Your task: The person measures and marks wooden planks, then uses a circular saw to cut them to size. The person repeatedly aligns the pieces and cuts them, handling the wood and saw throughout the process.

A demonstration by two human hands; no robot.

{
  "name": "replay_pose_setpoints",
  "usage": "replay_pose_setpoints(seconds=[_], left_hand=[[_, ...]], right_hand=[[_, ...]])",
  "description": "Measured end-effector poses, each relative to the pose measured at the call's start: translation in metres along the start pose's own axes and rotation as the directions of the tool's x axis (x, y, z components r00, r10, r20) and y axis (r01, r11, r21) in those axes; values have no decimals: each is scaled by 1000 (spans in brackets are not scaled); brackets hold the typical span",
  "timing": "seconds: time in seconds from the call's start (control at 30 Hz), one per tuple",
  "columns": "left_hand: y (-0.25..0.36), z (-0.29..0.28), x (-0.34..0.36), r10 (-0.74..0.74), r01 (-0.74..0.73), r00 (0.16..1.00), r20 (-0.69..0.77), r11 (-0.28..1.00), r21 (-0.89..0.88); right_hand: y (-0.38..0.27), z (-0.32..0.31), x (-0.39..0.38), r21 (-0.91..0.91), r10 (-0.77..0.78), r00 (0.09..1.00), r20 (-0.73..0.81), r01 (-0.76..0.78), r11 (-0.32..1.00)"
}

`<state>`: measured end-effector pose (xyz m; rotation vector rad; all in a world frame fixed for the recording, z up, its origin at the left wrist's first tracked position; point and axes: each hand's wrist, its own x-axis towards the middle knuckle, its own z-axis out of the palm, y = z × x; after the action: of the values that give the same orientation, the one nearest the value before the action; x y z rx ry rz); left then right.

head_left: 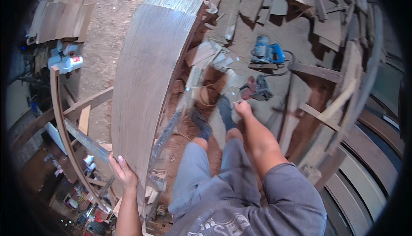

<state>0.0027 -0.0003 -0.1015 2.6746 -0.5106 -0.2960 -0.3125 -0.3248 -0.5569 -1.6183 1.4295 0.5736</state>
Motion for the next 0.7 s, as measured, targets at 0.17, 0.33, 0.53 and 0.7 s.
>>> replay_pose_setpoints(seconds=[0.17, 0.33, 0.53, 0.7], left_hand=[[-14, -9, 8, -25, 23, 999, 26, 997, 67], [4, -9, -7, -113, 113, 993, 13, 994, 6], [-4, 3, 12, -94, 101, 992, 82, 991, -83], [-10, -6, -2, 51, -52, 998, -21, 999, -4]], right_hand=[[12, 12, 112, -51, -323, 853, -410, 333, 942], [-6, -5, 210, -488, -82, 996, -40, 53, 871], [121, 3, 251, -134, -27, 919, -394, -28, 991], [176, -17, 128, -56, 59, 969, -241, -74, 996]])
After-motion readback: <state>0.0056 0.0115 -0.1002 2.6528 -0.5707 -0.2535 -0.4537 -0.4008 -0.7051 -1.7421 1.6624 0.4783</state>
